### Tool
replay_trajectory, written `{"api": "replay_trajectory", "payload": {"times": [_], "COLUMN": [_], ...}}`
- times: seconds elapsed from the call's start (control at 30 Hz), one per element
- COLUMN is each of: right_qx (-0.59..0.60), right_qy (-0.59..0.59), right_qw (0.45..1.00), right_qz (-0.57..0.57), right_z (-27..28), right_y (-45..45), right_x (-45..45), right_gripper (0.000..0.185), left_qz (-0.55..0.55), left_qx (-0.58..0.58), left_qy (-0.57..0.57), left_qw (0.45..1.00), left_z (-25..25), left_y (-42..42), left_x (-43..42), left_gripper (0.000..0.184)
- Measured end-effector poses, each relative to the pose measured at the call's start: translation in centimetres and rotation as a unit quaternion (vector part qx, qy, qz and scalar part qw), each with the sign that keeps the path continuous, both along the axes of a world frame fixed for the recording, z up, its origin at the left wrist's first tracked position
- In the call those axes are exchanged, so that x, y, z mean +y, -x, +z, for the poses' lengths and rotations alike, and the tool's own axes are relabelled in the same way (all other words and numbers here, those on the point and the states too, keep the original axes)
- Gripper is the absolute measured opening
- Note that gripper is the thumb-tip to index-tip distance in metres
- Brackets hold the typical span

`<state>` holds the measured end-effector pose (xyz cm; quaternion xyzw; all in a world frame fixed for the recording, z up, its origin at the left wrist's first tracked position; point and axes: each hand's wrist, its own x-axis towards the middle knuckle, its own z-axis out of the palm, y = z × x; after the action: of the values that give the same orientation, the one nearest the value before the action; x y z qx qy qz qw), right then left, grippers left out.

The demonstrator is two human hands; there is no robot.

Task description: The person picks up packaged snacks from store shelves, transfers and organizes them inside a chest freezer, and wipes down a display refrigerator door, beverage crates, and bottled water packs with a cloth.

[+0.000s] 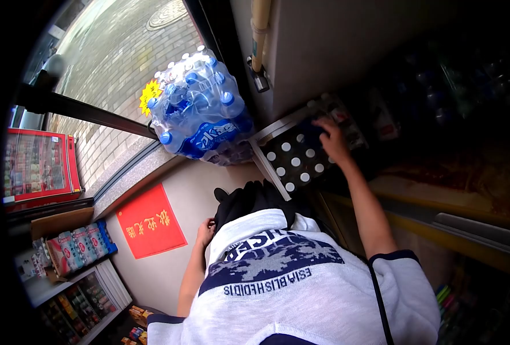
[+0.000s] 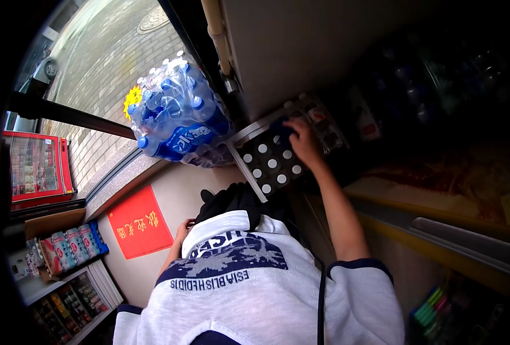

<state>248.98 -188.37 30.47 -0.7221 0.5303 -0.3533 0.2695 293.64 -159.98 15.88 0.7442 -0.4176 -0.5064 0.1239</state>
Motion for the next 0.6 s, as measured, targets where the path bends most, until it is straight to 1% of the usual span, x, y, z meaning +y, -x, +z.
{"api": "replay_trajectory", "payload": {"times": [0.03,0.07,0.13,0.2,0.27,0.37,0.47,0.5,0.53,0.6], "right_qx": [0.031,0.129,0.321,0.341,0.375,0.415,0.391,0.385,0.378,0.353], "right_qy": [0.061,0.042,0.006,0.005,0.002,-0.03,-0.004,-0.019,-0.035,-0.077], "right_qw": [0.997,0.99,0.947,0.94,0.926,0.908,0.918,0.921,0.924,0.932], "right_qz": [-0.019,-0.021,-0.02,0.011,0.044,0.054,0.06,0.053,0.046,0.022], "right_z": [0.4,0.0,-2.2,-4.3,-4.9,-4.1,-3.5,-3.4,-3.3,-2.9], "right_y": [0.8,1.3,2.2,2.6,3.1,4.3,5.8,6.3,6.7,7.1], "right_x": [-1.4,-2.2,-3.4,-2.2,-0.7,2.4,5.9,6.8,7.6,8.3], "right_gripper": [0.038,0.04,0.043,0.047,0.051,0.05,0.046,0.043,0.04,0.032], "left_qz": [-0.014,-0.014,-0.008,0.003,0.014,0.052,0.06,0.061,0.038,0.04], "left_qx": [-0.004,-0.002,0.001,0.0,-0.001,0.018,0.006,0.002,-0.032,-0.03], "left_qy": [0.015,0.016,0.019,0.022,0.025,0.006,-0.023,-0.03,-0.044,-0.051], "left_qw": [1.0,1.0,1.0,1.0,1.0,0.998,0.998,0.998,0.998,0.997], "left_z": [0.0,0.2,0.1,0.4,1.8,-0.1,-1.7,-1.5,-1.2,-1.3], "left_y": [0.1,0.3,0.6,0.9,1.5,0.8,-0.1,0.0,0.0,-0.2], "left_x": [-0.4,-0.6,-0.9,-0.7,-0.6,1.5,4.0,4.2,4.4,4.6], "left_gripper": [0.032,0.032,0.032,0.031,0.031,0.03,0.029,0.029,0.031,0.032]}}
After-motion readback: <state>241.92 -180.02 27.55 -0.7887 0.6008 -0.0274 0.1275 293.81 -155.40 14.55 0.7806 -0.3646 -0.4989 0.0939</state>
